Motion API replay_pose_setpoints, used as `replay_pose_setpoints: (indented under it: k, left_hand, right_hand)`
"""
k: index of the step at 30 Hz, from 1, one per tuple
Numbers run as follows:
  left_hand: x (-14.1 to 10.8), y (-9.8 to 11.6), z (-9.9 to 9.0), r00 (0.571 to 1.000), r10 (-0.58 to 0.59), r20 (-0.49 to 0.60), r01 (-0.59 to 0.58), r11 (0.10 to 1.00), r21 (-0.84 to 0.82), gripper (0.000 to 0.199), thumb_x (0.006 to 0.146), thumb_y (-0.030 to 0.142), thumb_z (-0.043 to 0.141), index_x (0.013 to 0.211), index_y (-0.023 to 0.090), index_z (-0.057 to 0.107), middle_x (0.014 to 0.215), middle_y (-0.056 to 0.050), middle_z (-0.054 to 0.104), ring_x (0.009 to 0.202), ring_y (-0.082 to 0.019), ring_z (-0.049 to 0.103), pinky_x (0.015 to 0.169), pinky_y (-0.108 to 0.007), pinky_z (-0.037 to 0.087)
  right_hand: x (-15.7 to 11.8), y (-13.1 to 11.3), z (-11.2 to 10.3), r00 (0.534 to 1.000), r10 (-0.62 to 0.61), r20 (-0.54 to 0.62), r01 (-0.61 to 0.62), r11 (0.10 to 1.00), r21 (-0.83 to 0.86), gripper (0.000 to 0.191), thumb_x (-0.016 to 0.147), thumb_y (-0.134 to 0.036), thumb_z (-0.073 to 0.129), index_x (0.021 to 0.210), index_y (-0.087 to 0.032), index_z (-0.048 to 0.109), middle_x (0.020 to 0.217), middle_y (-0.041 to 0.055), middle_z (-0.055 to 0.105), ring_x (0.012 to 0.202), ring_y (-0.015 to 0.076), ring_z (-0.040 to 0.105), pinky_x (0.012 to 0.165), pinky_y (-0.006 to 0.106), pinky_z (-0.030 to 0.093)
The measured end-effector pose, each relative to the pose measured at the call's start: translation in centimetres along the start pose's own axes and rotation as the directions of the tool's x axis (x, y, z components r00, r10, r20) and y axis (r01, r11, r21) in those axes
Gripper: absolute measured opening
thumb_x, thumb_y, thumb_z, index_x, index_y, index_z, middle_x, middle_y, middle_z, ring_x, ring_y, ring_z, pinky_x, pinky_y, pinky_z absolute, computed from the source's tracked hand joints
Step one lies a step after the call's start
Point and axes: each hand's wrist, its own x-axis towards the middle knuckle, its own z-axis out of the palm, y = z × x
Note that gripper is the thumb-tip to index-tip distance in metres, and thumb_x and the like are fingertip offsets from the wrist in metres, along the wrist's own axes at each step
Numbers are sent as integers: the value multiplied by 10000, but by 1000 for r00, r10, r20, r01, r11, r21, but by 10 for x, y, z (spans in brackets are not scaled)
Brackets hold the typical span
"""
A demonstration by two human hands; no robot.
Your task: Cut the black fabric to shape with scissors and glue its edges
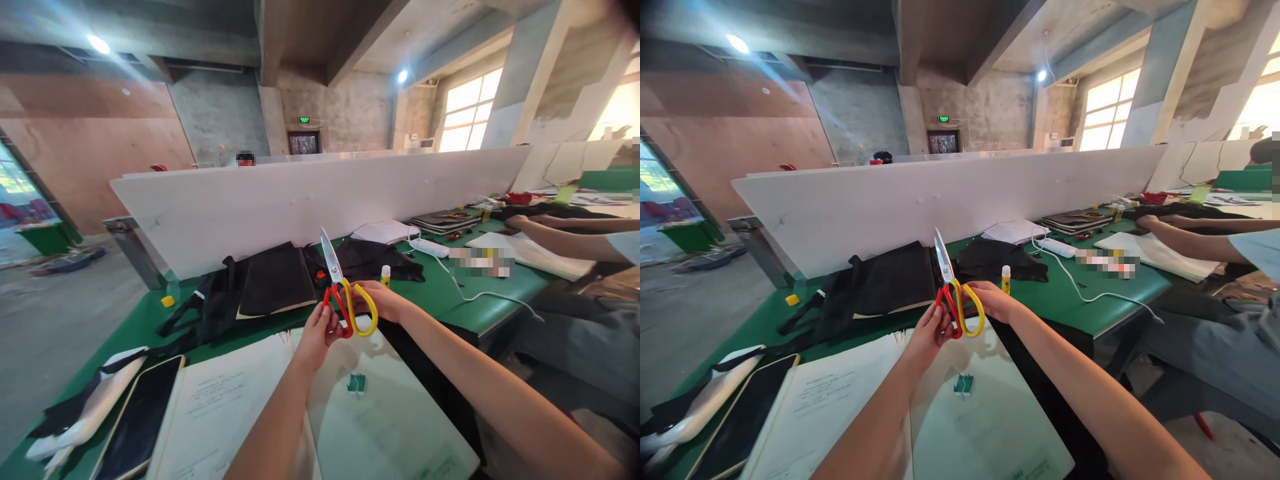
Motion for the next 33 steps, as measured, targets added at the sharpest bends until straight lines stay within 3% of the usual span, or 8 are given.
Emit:
replay_pose_setpoints:
  k: [8,13,19,25,27,30,31,33]
  left_hand:
    - [-2,-3,3,996,11,-84,4,984,176,381,723,475,638,939,177,539,556,71,443,446,-57,444,437,-176,366]
    - [-3,-1,3,999,-14,-42,22,983,183,379,728,490,622,914,170,538,561,65,470,435,-58,453,433,-179,376]
    - [-13,8,11,997,-81,8,79,982,172,394,738,463,625,1015,197,538,579,62,490,492,-68,480,508,-207,441]
    - [-16,8,15,991,-109,76,91,975,203,439,774,542,528,1015,177,558,854,-62,609,718,-156,595,635,-298,489]
    - [-13,2,11,995,-97,17,86,940,329,471,770,581,489,996,177,572,892,-85,612,750,-186,602,632,-312,480]
    - [-9,-10,3,999,25,-30,1,758,652,337,783,491,510,888,187,611,787,-64,613,715,-181,578,624,-284,440]
    - [-8,-14,3,997,79,10,-60,665,744,268,796,430,508,865,196,619,781,-59,615,730,-182,570,649,-285,429]
    - [-6,-18,4,977,159,139,-200,484,852,166,806,309,493,830,212,626,811,-55,618,780,-192,556,716,-301,407]
  right_hand:
    - [-10,5,19,943,16,333,-75,984,164,432,612,-294,759,975,-135,589,882,63,636,796,175,618,811,369,466]
    - [-15,11,39,981,29,191,-76,967,242,291,735,-399,652,857,-149,569,688,2,577,632,126,572,657,301,467]
    - [-24,-17,44,917,185,352,-297,908,296,473,760,-653,456,774,-187,534,718,6,568,705,150,550,695,316,451]
    - [-38,-43,34,950,266,165,-301,921,249,498,771,-670,394,703,-190,505,636,-7,497,578,120,475,578,274,416]
    - [-46,-54,22,977,210,32,-213,967,142,451,776,-634,422,730,-192,505,617,-18,474,524,104,432,521,251,376]
    - [-63,-78,-11,982,50,-180,-103,950,-295,393,766,-571,497,831,-185,538,643,-14,500,540,104,440,520,238,350]
    - [-69,-87,-25,976,-8,-217,-101,867,-487,399,745,-553,537,876,-176,555,693,1,535,580,114,467,546,241,359]
    - [-83,-103,-53,965,-122,-231,-120,577,-808,460,665,-488,647,994,-178,563,870,40,593,738,160,525,647,260,383]
